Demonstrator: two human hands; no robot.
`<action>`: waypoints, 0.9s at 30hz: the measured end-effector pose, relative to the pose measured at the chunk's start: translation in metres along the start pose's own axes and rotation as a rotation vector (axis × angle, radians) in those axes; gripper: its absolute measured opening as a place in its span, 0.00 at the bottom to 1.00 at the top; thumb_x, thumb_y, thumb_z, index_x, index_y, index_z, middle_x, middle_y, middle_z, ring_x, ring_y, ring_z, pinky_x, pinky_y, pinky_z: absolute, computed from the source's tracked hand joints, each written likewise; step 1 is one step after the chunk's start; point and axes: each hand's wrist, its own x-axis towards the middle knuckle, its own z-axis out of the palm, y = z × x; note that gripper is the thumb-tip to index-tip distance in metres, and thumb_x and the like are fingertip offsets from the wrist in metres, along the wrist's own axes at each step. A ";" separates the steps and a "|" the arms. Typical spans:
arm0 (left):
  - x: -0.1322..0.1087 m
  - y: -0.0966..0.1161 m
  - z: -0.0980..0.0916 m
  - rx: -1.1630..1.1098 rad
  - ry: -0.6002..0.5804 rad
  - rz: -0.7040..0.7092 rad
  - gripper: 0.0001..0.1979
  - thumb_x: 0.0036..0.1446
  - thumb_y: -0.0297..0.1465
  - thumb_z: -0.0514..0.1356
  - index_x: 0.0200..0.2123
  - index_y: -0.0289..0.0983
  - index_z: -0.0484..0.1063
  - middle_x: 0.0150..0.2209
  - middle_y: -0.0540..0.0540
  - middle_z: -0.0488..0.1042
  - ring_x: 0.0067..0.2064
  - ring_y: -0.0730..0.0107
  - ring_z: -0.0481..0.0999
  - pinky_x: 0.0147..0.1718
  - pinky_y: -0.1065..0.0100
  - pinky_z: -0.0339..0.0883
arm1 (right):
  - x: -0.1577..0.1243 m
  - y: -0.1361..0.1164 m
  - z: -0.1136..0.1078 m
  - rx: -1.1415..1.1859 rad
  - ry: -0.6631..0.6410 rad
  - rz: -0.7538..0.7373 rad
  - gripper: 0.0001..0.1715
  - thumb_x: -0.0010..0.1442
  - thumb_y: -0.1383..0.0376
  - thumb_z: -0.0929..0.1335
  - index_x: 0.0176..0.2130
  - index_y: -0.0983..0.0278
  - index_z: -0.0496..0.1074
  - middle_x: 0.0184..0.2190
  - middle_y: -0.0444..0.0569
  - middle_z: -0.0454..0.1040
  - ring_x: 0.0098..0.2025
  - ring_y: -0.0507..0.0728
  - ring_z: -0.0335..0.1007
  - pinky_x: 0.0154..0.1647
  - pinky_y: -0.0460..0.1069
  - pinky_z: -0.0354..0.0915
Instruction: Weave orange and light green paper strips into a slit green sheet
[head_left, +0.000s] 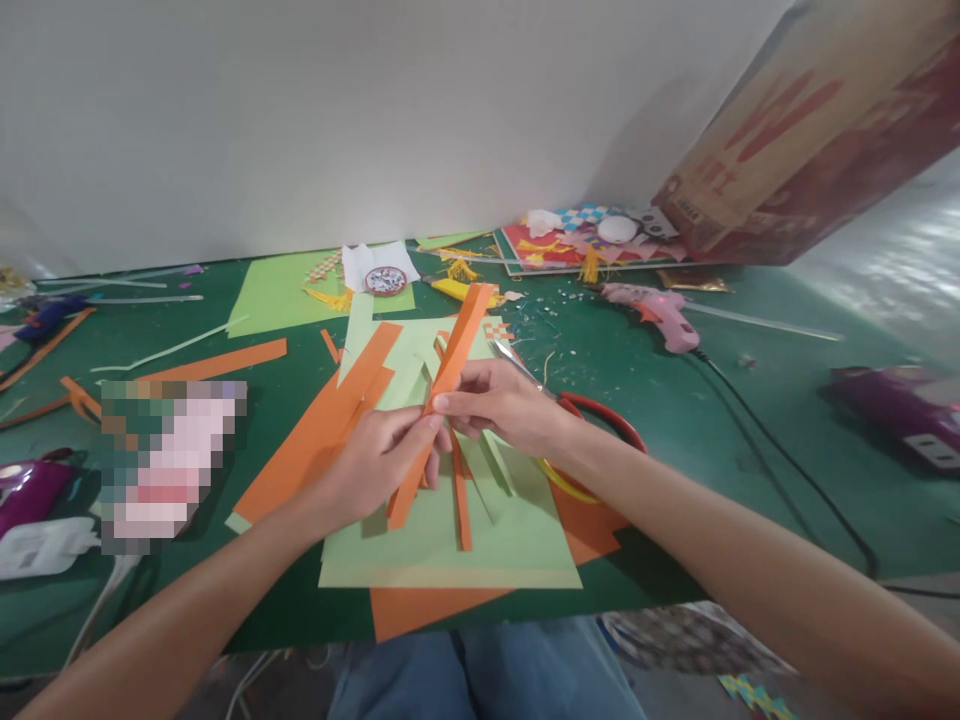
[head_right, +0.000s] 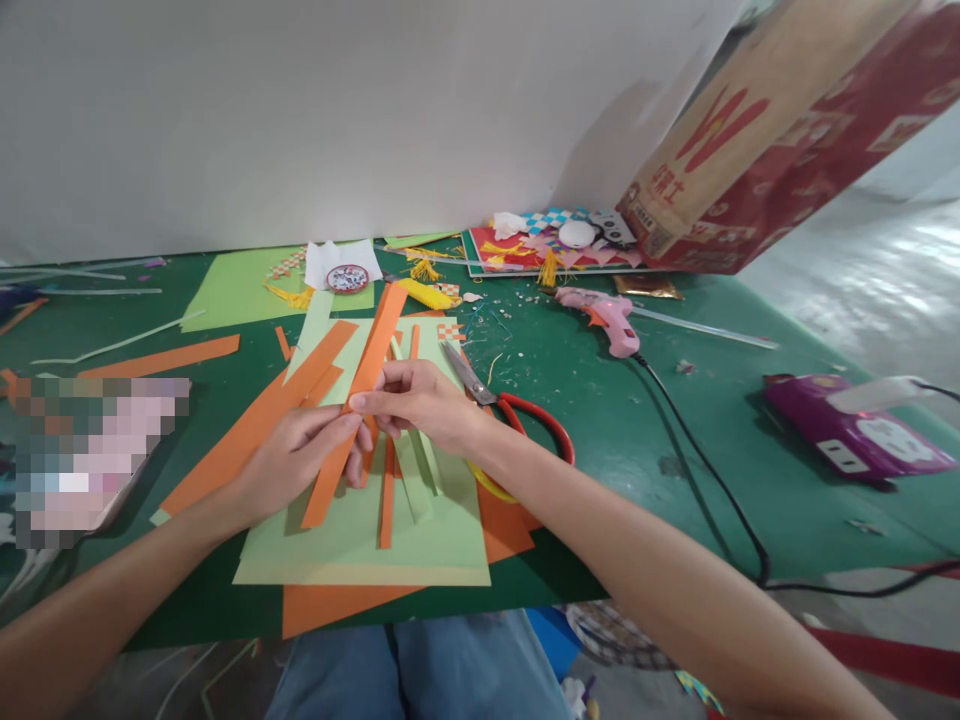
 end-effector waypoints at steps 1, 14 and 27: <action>0.000 0.000 0.000 0.001 0.001 0.004 0.16 0.63 0.36 0.46 0.27 0.37 0.67 0.19 0.52 0.72 0.24 0.72 0.72 0.28 0.70 0.64 | 0.000 0.000 0.001 -0.001 -0.011 0.005 0.17 0.47 0.59 0.74 0.21 0.68 0.67 0.12 0.39 0.65 0.15 0.44 0.56 0.15 0.43 0.46; -0.001 0.002 -0.001 -0.001 -0.010 0.009 0.18 0.63 0.38 0.46 0.24 0.38 0.65 0.18 0.53 0.72 0.24 0.73 0.73 0.27 0.71 0.63 | 0.000 -0.004 -0.005 0.014 0.095 -0.016 0.17 0.44 0.61 0.75 0.19 0.66 0.65 0.13 0.39 0.65 0.14 0.45 0.58 0.14 0.44 0.46; -0.001 -0.001 -0.001 -0.046 -0.029 -0.017 0.18 0.63 0.36 0.47 0.24 0.37 0.67 0.18 0.52 0.72 0.24 0.72 0.72 0.27 0.70 0.63 | -0.001 -0.003 -0.001 0.023 0.044 0.001 0.18 0.45 0.61 0.74 0.19 0.66 0.64 0.12 0.38 0.63 0.14 0.45 0.58 0.15 0.44 0.45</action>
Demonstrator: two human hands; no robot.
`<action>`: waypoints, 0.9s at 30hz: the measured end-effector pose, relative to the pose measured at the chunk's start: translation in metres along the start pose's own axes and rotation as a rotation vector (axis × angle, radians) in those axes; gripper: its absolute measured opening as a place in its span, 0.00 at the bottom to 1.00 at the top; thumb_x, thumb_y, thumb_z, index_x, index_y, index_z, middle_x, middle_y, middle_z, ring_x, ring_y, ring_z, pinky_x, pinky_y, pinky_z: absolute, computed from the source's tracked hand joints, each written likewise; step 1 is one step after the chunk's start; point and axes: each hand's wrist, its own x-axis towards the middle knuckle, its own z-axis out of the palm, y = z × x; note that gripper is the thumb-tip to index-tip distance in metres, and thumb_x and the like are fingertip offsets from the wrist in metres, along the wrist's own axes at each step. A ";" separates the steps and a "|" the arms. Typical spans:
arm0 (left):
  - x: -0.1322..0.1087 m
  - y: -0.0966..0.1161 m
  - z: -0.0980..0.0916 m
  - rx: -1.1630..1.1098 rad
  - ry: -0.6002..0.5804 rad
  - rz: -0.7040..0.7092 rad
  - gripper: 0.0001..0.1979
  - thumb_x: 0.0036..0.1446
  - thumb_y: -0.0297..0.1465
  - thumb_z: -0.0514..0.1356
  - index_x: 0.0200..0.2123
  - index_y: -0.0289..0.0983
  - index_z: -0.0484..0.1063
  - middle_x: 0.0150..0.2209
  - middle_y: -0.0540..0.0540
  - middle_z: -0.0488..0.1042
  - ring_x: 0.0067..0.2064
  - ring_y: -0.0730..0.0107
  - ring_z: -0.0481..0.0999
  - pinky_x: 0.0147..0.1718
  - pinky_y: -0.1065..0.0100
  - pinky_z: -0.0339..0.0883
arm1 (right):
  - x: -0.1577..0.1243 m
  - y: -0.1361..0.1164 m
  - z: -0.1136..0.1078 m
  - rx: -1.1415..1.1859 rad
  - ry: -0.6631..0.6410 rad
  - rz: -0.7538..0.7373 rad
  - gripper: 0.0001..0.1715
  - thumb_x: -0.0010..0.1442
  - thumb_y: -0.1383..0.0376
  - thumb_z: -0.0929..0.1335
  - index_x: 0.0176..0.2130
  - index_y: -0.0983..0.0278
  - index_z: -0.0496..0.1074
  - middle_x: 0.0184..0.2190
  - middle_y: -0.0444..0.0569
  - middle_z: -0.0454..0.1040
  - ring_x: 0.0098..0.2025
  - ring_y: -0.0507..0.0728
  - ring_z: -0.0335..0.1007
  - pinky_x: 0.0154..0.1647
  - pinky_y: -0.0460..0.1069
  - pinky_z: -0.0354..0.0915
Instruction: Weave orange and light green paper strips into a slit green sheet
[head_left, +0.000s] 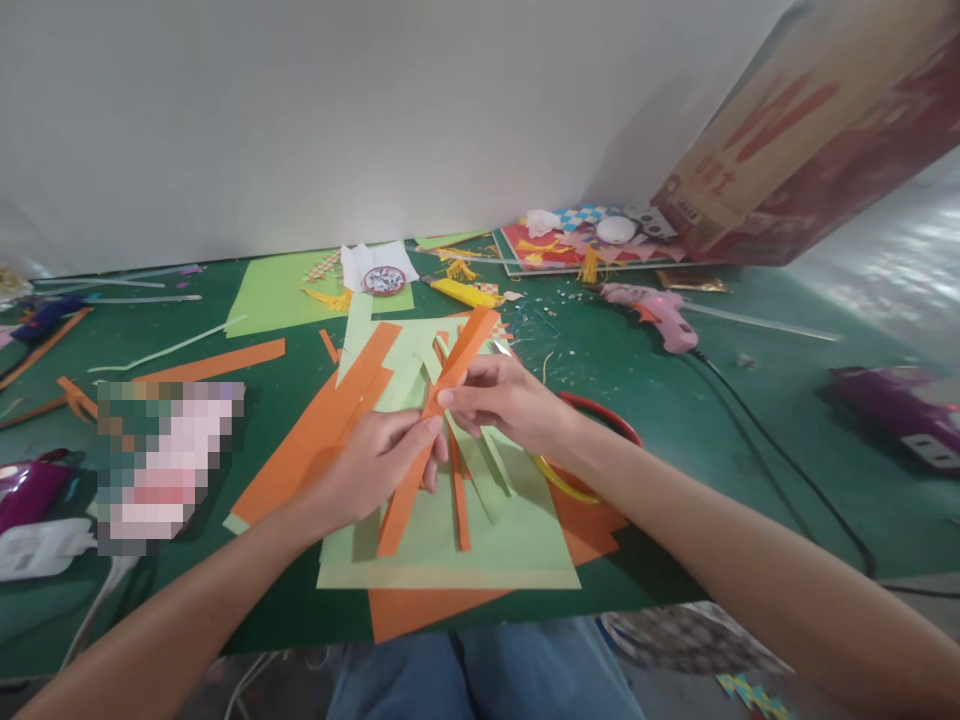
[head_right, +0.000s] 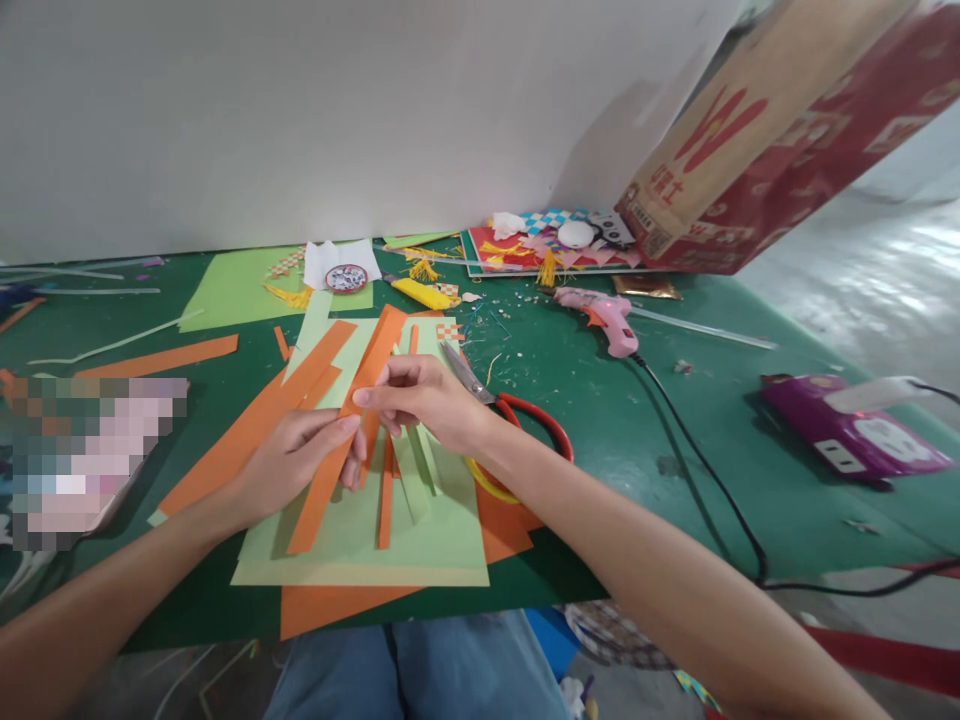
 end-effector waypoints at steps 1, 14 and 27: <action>0.000 0.000 0.000 -0.004 0.003 0.008 0.18 0.63 0.36 0.47 0.25 0.37 0.67 0.19 0.53 0.72 0.24 0.72 0.71 0.27 0.70 0.63 | 0.000 0.001 0.001 -0.006 -0.011 0.005 0.18 0.45 0.60 0.74 0.19 0.66 0.65 0.12 0.38 0.63 0.14 0.45 0.58 0.15 0.44 0.45; 0.001 -0.002 -0.002 0.008 -0.032 0.021 0.20 0.64 0.38 0.45 0.23 0.37 0.65 0.18 0.54 0.71 0.23 0.73 0.71 0.28 0.71 0.63 | 0.001 0.002 0.000 -0.041 0.002 -0.010 0.17 0.45 0.61 0.74 0.19 0.66 0.65 0.11 0.38 0.63 0.14 0.45 0.58 0.16 0.44 0.44; 0.002 -0.001 -0.003 0.051 -0.007 0.032 0.15 0.62 0.33 0.46 0.26 0.37 0.65 0.20 0.53 0.71 0.25 0.72 0.71 0.28 0.70 0.63 | 0.001 0.002 0.002 -0.038 -0.013 0.014 0.17 0.45 0.62 0.74 0.18 0.66 0.64 0.11 0.39 0.64 0.14 0.45 0.58 0.15 0.44 0.43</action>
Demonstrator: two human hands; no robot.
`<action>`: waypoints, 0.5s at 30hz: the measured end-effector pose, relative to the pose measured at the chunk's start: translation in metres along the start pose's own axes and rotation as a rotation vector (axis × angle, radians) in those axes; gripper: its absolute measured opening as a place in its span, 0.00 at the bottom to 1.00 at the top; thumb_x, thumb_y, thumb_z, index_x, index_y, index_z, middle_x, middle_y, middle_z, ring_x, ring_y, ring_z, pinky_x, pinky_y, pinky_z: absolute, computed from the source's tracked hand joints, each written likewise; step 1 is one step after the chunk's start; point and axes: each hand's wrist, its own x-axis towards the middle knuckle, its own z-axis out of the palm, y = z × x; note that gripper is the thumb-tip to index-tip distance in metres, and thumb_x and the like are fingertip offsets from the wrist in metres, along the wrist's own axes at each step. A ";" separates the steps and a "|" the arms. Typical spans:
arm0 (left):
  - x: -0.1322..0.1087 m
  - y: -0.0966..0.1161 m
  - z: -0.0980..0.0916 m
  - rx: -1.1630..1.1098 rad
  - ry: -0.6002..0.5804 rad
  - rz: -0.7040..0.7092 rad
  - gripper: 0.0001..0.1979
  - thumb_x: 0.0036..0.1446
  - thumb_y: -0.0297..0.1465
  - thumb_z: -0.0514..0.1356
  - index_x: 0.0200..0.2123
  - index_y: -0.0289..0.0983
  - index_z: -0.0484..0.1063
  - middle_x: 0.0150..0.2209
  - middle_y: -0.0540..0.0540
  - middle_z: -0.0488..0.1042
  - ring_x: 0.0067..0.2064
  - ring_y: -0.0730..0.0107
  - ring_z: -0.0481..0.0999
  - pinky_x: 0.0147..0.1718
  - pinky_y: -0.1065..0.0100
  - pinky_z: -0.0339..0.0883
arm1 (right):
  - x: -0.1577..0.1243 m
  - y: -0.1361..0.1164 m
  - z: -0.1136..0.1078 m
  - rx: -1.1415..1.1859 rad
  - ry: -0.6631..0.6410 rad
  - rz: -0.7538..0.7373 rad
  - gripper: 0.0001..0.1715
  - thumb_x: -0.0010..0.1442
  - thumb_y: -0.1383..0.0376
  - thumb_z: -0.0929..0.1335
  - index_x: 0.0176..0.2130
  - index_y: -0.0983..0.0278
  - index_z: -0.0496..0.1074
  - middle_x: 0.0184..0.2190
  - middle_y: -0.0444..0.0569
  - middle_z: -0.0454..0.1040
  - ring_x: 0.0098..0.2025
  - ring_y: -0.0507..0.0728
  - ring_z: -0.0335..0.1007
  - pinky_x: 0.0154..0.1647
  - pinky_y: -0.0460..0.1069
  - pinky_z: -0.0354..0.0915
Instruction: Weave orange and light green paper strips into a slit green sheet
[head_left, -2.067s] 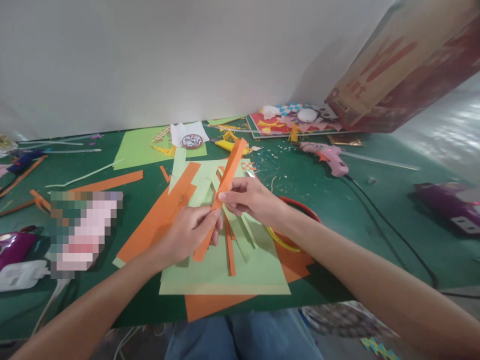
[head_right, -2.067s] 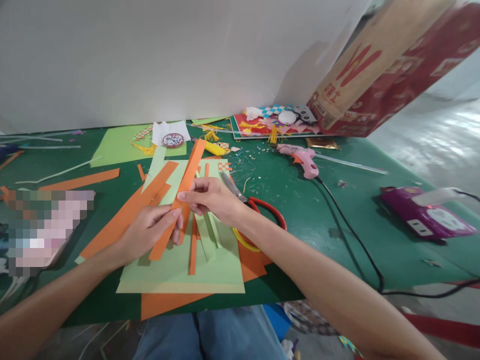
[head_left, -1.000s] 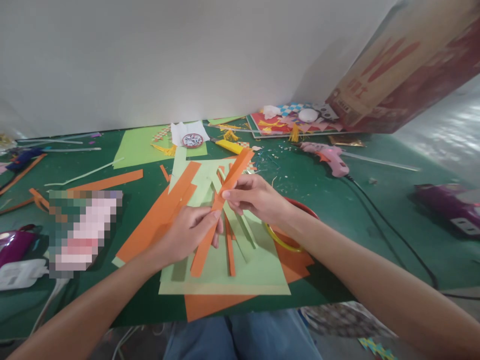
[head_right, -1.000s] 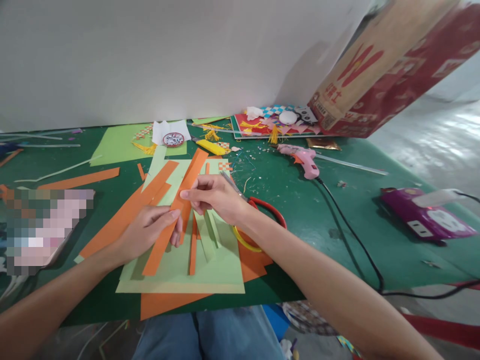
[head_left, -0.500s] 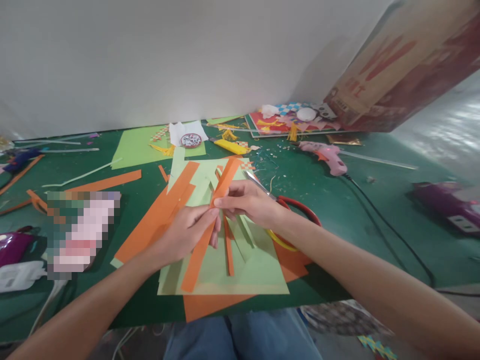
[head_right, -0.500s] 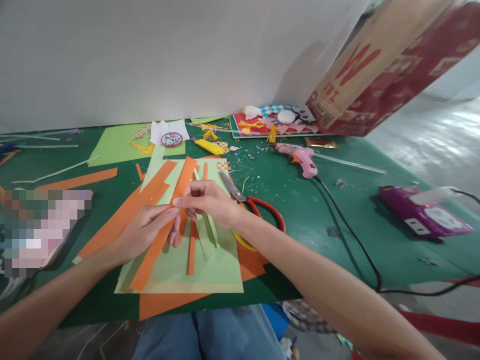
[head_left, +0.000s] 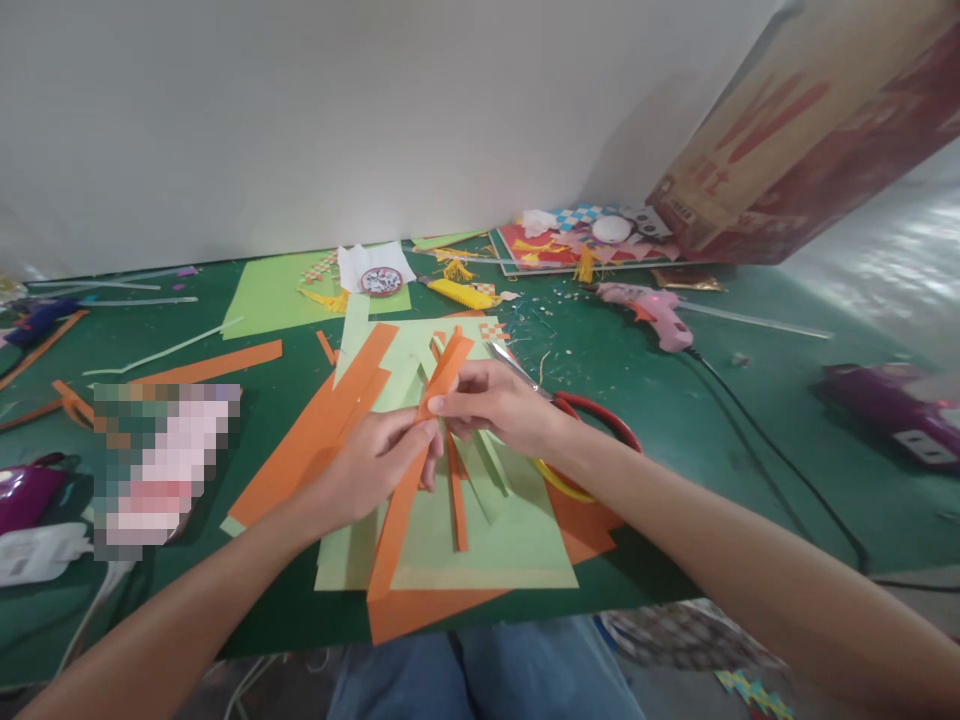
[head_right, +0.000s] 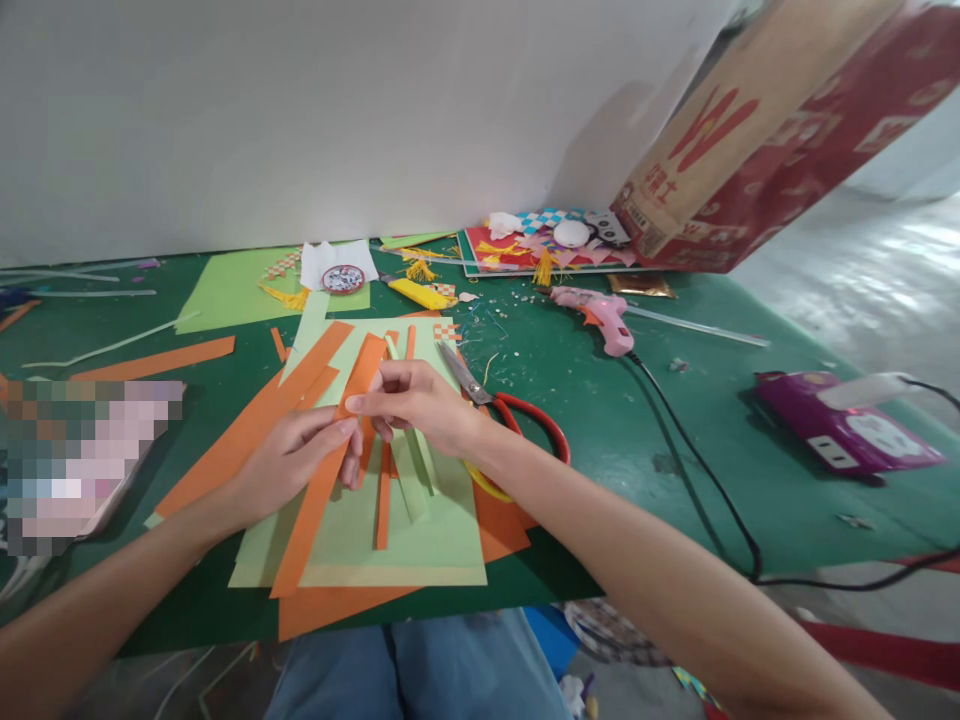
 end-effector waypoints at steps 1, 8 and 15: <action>0.000 0.000 0.000 -0.003 0.006 0.001 0.15 0.62 0.33 0.46 0.26 0.38 0.65 0.20 0.54 0.71 0.25 0.72 0.71 0.29 0.70 0.63 | 0.000 0.000 0.001 0.000 -0.003 0.009 0.17 0.45 0.62 0.74 0.18 0.66 0.63 0.11 0.39 0.64 0.14 0.45 0.58 0.15 0.44 0.43; 0.002 0.000 0.000 -0.014 0.002 0.004 0.17 0.63 0.34 0.46 0.24 0.38 0.65 0.20 0.54 0.72 0.25 0.73 0.72 0.30 0.70 0.64 | -0.001 0.002 0.004 0.023 0.009 -0.010 0.17 0.45 0.62 0.74 0.19 0.66 0.64 0.11 0.38 0.63 0.15 0.45 0.58 0.16 0.44 0.45; 0.001 -0.001 0.001 -0.090 -0.025 0.002 0.17 0.64 0.34 0.46 0.23 0.38 0.63 0.18 0.55 0.70 0.25 0.73 0.73 0.29 0.70 0.64 | 0.000 -0.001 0.000 0.005 0.050 -0.029 0.18 0.45 0.62 0.74 0.19 0.66 0.63 0.11 0.38 0.63 0.15 0.45 0.58 0.16 0.44 0.44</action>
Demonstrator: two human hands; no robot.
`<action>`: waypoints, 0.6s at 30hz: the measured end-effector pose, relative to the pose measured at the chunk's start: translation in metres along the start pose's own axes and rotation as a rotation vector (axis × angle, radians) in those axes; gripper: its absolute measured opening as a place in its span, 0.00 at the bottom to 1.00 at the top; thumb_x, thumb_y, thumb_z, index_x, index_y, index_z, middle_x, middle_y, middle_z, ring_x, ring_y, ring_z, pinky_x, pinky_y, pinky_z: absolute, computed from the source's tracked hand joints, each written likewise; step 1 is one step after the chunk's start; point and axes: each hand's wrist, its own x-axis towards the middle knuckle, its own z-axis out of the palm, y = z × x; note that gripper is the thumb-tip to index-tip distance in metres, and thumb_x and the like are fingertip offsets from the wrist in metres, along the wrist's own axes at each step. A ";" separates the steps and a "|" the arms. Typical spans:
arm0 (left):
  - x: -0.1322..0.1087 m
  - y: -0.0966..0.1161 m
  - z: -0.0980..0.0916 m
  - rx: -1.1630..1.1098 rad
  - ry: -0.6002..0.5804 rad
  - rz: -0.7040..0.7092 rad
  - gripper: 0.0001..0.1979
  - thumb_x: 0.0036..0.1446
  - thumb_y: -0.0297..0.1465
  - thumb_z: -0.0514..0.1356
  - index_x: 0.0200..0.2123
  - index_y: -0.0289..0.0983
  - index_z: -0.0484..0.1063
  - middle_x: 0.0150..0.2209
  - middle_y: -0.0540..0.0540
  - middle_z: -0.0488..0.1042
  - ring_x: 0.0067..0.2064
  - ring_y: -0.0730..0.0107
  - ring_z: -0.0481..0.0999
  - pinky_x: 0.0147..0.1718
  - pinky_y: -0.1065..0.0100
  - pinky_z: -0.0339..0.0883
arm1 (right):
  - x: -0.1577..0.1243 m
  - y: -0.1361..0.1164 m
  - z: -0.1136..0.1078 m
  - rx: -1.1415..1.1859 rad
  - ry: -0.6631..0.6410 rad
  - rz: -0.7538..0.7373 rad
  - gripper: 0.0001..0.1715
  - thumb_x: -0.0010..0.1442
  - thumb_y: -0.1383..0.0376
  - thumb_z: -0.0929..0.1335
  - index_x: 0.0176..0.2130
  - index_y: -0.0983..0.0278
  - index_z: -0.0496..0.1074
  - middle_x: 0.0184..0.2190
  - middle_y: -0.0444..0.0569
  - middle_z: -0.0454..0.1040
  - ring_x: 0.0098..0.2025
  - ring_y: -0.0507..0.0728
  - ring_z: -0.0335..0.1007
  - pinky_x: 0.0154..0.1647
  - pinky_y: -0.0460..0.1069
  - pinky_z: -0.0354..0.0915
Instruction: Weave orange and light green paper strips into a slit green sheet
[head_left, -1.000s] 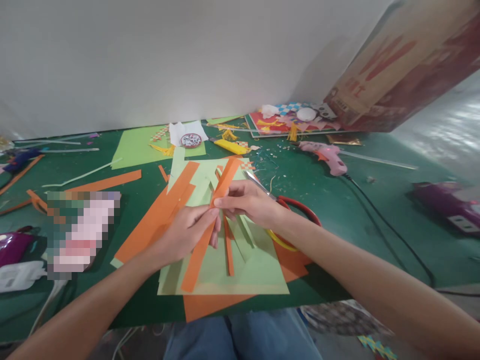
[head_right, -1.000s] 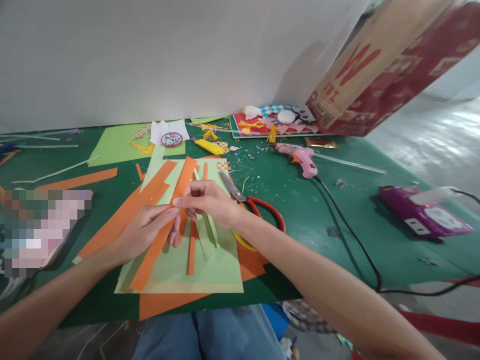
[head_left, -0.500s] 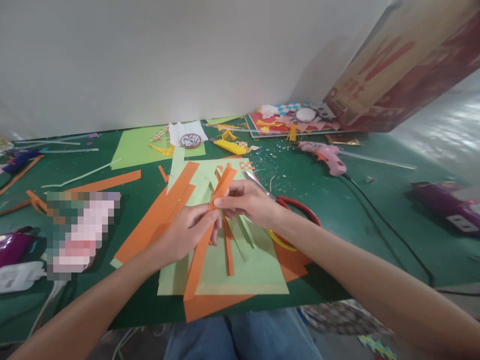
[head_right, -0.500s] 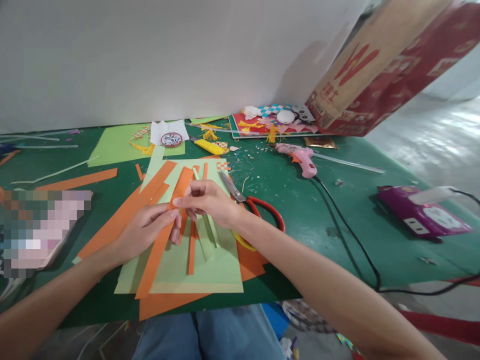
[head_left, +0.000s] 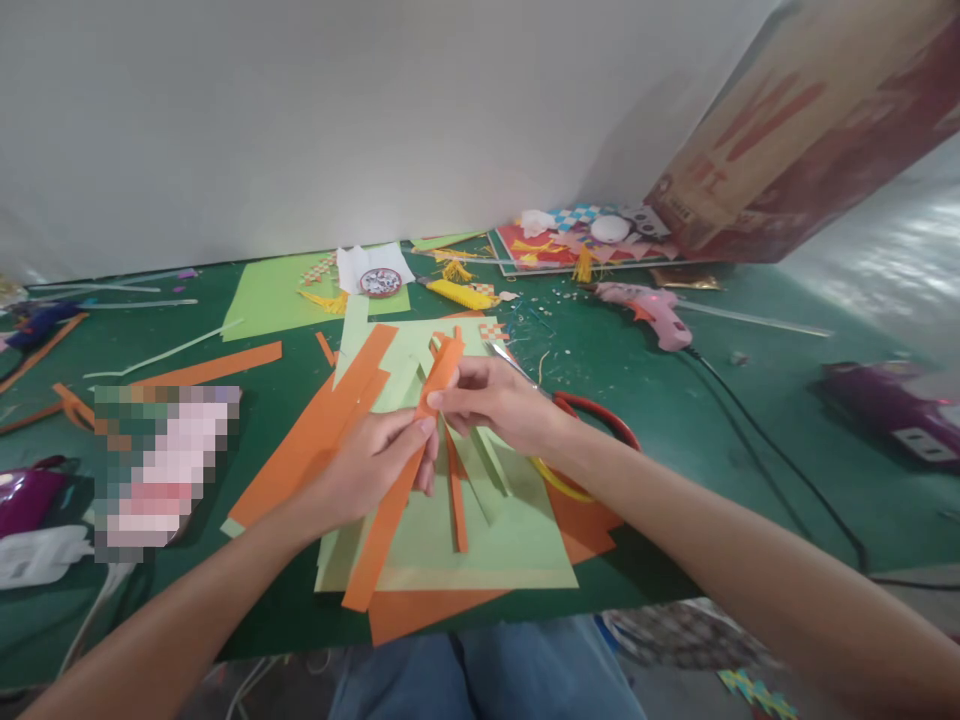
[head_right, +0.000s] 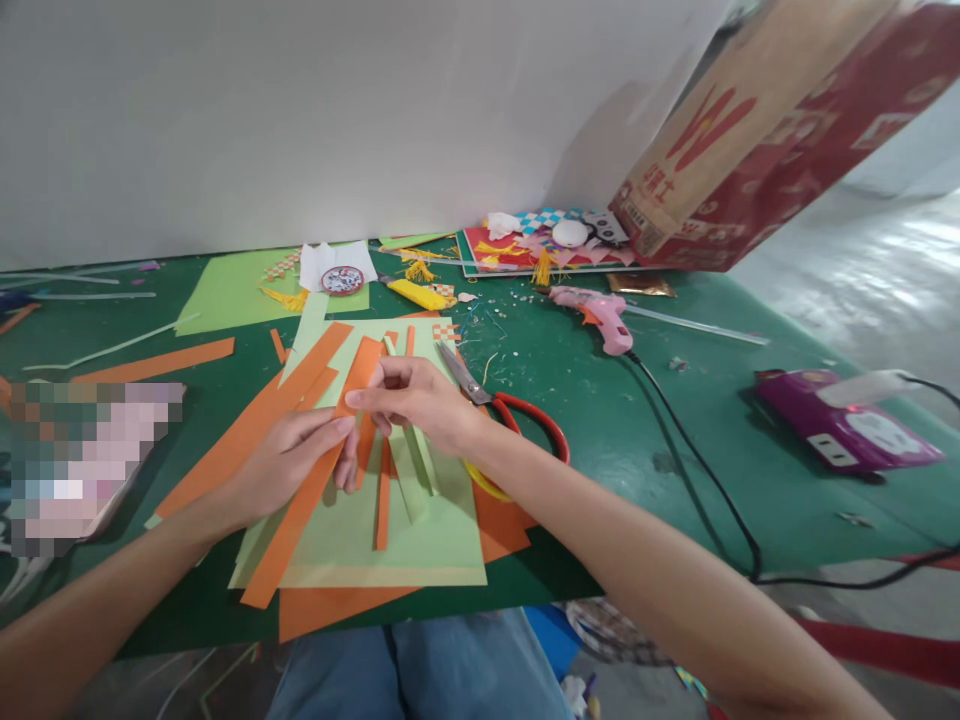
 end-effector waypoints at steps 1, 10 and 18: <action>0.000 0.000 0.000 -0.005 -0.005 0.000 0.17 0.64 0.34 0.46 0.23 0.38 0.63 0.18 0.55 0.70 0.25 0.73 0.73 0.29 0.70 0.64 | 0.000 -0.001 -0.001 0.002 0.015 -0.007 0.18 0.44 0.62 0.74 0.19 0.66 0.63 0.11 0.38 0.63 0.14 0.45 0.58 0.15 0.44 0.43; -0.003 0.002 -0.001 0.048 -0.006 -0.005 0.18 0.63 0.34 0.46 0.23 0.38 0.65 0.20 0.54 0.72 0.26 0.73 0.72 0.30 0.70 0.64 | 0.000 0.001 0.000 0.018 0.007 0.008 0.18 0.45 0.61 0.74 0.20 0.65 0.62 0.10 0.37 0.63 0.14 0.45 0.57 0.15 0.44 0.42; -0.002 0.001 0.000 0.028 -0.036 -0.035 0.19 0.64 0.36 0.45 0.22 0.38 0.64 0.19 0.53 0.71 0.25 0.73 0.71 0.29 0.70 0.64 | 0.000 0.000 -0.003 -0.017 -0.048 0.045 0.16 0.46 0.60 0.74 0.20 0.67 0.68 0.14 0.40 0.65 0.16 0.44 0.54 0.16 0.44 0.43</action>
